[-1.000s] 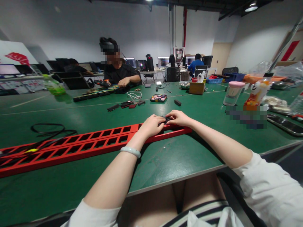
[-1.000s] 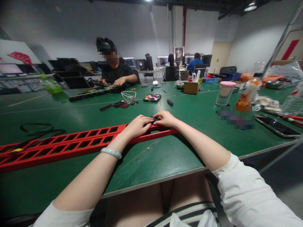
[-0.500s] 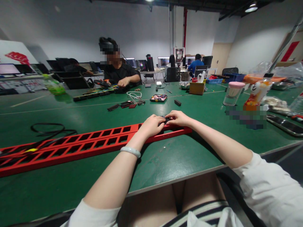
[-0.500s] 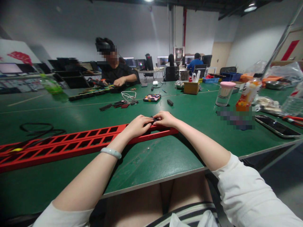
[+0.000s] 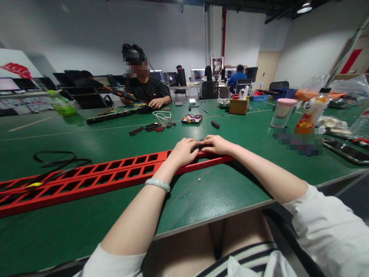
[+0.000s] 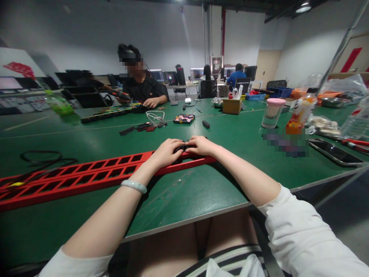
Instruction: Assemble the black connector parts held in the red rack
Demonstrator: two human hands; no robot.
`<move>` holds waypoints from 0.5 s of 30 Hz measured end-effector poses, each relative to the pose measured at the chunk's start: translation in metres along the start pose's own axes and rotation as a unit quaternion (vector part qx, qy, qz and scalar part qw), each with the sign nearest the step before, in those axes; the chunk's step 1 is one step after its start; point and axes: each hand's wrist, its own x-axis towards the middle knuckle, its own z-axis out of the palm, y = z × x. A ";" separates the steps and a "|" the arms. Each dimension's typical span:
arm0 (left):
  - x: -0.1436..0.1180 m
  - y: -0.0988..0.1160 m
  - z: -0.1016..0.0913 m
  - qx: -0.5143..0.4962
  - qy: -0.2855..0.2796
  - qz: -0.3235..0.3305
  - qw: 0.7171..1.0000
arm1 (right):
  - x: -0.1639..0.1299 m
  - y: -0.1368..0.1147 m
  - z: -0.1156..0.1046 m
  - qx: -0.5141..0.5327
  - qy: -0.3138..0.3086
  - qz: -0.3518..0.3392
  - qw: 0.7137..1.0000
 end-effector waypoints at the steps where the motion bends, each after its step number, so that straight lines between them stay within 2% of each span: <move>1: 0.000 -0.001 0.001 0.005 -0.001 -0.014 1.000 | -0.001 -0.003 -0.002 -0.019 -0.010 -0.017 1.000; 4: 0.001 -0.005 0.004 0.017 -0.019 -0.057 0.998 | -0.003 -0.015 -0.006 -0.080 -0.040 -0.037 0.995; 7: 0.003 -0.011 0.007 0.019 -0.055 -0.090 0.994 | -0.003 -0.027 -0.008 -0.127 -0.057 -0.018 0.990; 15: 0.008 -0.017 0.007 0.001 -0.157 -0.107 0.982 | -0.003 -0.039 0.001 -0.175 -0.059 0.023 0.983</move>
